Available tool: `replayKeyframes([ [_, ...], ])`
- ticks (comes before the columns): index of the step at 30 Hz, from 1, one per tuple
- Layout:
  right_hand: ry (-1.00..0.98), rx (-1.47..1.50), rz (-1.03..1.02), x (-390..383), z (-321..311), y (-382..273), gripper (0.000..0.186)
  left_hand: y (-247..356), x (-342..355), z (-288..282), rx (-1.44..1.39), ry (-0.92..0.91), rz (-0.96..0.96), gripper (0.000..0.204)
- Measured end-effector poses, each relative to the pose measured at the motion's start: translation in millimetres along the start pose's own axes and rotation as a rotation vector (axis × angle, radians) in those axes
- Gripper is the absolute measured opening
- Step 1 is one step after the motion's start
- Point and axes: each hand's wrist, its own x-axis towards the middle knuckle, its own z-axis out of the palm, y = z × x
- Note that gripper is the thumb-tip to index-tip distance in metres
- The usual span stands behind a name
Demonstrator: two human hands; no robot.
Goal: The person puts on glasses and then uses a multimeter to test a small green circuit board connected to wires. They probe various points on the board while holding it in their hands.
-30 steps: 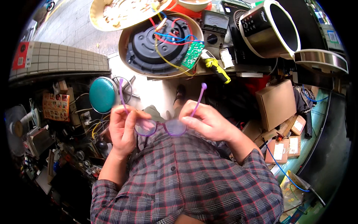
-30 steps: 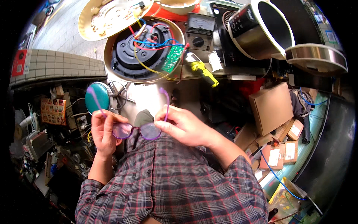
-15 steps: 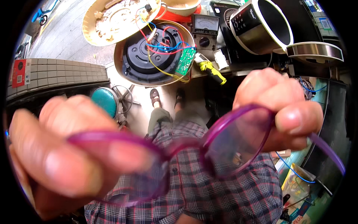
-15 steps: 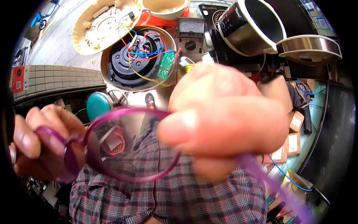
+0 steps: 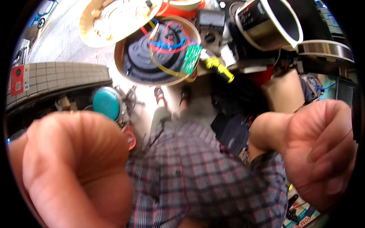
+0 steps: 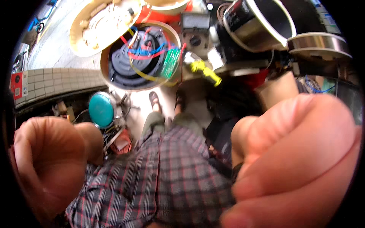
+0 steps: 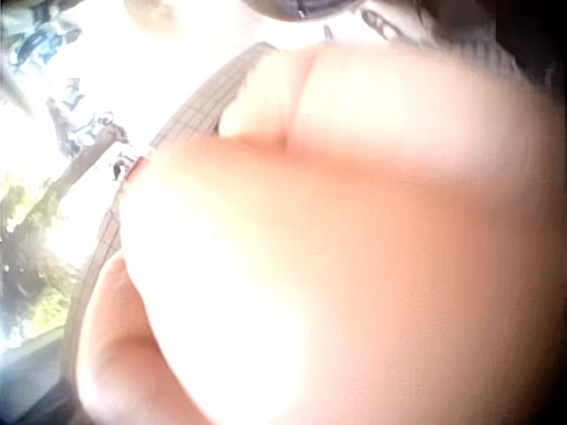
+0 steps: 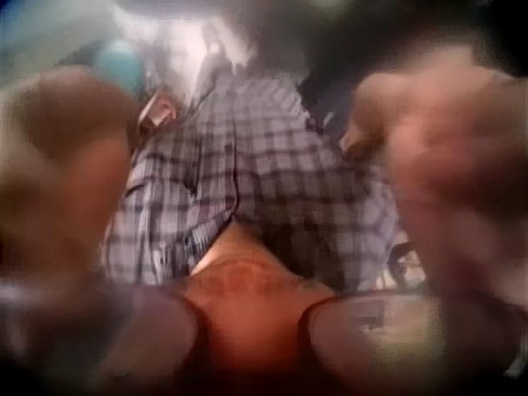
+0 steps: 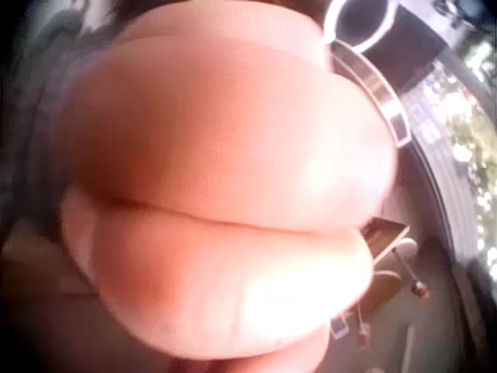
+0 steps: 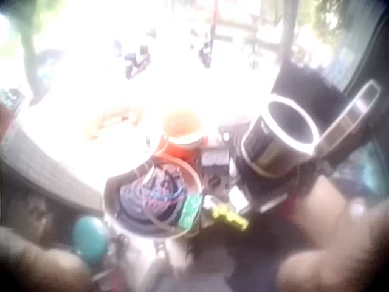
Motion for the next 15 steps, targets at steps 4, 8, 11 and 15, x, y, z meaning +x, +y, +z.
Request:
replayKeyframes([
  [4,0.014,-0.02,0.047,-7,17,8,0.014,-26,-2,-8,0.025,0.005,0.04,0.018],
  [8,0.031,-0.029,0.061,-8,6,7,0.011,-37,3,-1,0.082,-0.016,0.046,0.017],
  [11,0.034,-0.028,0.097,-9,8,14,0.008,-43,4,-3,0.106,-0.001,0.048,0.017],
  [15,0.093,-0.006,0.22,-27,28,28,0.005,-47,-10,-10,0.225,-0.001,0.027,0.016],
])
